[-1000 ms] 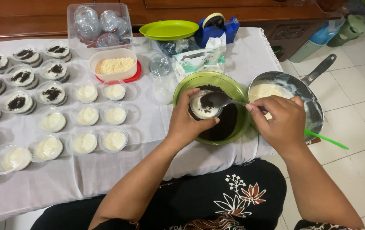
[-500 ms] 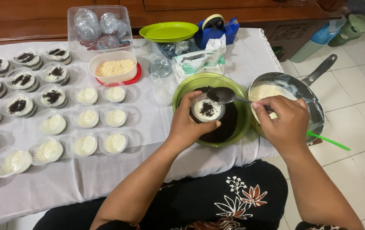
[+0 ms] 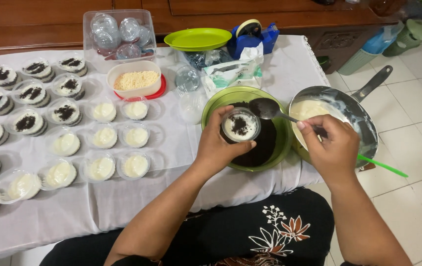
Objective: Layering cream and cookie crumbs into small plastic cups and arranging them on a tray
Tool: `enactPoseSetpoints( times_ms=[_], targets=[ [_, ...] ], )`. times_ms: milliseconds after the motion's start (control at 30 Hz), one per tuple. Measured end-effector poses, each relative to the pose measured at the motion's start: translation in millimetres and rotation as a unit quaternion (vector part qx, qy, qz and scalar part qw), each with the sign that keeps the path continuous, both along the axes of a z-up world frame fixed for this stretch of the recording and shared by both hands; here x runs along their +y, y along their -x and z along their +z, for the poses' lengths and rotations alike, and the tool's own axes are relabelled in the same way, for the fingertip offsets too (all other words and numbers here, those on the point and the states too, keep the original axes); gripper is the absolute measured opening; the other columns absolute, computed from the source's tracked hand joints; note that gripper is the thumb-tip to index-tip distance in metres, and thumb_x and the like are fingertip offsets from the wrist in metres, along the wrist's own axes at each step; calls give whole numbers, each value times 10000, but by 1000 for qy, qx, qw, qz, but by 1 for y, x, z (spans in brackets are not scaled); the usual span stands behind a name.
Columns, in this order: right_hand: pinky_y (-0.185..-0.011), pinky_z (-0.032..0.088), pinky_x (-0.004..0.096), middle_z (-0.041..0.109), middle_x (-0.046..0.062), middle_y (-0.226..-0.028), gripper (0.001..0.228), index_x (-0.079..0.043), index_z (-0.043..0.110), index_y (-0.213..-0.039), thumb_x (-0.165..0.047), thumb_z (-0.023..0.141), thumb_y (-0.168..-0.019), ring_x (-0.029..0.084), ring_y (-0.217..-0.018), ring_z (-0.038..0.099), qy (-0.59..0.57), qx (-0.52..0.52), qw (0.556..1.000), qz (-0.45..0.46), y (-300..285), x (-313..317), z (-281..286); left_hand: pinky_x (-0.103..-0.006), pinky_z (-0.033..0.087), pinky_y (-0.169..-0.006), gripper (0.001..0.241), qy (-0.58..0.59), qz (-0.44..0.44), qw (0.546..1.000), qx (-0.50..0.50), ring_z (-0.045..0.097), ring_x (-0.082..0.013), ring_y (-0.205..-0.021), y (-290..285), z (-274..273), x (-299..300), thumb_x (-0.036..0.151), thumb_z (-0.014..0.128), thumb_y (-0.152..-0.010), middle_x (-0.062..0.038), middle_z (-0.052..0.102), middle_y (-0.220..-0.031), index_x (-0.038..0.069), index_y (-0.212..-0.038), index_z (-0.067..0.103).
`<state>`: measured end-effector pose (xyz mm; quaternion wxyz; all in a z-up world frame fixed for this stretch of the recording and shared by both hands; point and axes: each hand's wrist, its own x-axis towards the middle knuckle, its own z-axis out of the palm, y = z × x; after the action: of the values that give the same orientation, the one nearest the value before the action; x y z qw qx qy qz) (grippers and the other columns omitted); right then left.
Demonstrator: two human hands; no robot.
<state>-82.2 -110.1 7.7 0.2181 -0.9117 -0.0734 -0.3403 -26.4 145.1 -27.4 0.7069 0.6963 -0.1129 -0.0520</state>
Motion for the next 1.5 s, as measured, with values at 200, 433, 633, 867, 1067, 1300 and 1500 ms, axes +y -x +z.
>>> enactPoseSetpoints(
  times_ms=[200,433,633,867,1067,1300,1500],
  targets=[
    [-743,511,418,719,73,-746,98,-103,739,-934,-158,820,-941,337,-789,712,-14,30,999,-5,7,13,-5,-563,401,-1166,903,-8,2,1000,8,513,-455,-1381,3,2,0,228,931,-617,-207,631,-1372,132,-1408,507],
    [-763,489,231,683,106,-934,111,57,679,-1082,-8,652,-997,141,-814,610,-257,157,953,-21,14,5,7,-376,539,-1012,892,-39,1,997,-67,693,-287,-1167,-1,-5,7,156,875,-651,-169,648,-1311,42,-1396,399],
    [-852,370,355,724,-39,-900,43,-169,744,-943,-193,726,-974,176,-809,656,277,45,955,-97,10,14,-18,-358,500,-1046,973,-94,19,992,-76,666,-292,-1220,0,13,40,183,865,-633,-160,646,-1353,40,-1480,408],
    [-924,353,331,756,-21,-987,77,-157,788,-1049,-218,748,-1074,173,-859,667,242,72,964,-79,0,3,-50,-382,485,-1036,846,-187,146,966,-100,613,-303,-1212,-12,18,157,234,855,-642,-167,605,-1307,31,-1365,465],
    [-849,549,315,738,184,-974,114,78,787,-1105,-20,842,-1117,247,-827,695,167,54,984,-26,-21,-32,-88,-433,540,-941,831,-333,383,858,-86,588,-332,-1092,-18,3,317,165,910,-671,-164,496,-1282,27,-1344,442],
    [-806,580,437,667,403,-968,148,286,684,-1145,163,761,-1121,400,-816,670,23,75,995,58,-30,-37,-107,-796,149,-1062,901,-474,491,728,61,194,-446,-1377,-22,-21,400,401,954,-604,-200,321,-1430,56,-1338,560],
    [-890,590,422,668,384,-1006,113,248,650,-1177,190,743,-1152,394,-876,683,-1,82,996,44,-56,-83,-164,-873,20,-1039,807,-495,460,726,129,-5,-506,-1498,-39,-62,411,477,973,-584,-263,207,-1633,-46,-1118,667]
  ],
)
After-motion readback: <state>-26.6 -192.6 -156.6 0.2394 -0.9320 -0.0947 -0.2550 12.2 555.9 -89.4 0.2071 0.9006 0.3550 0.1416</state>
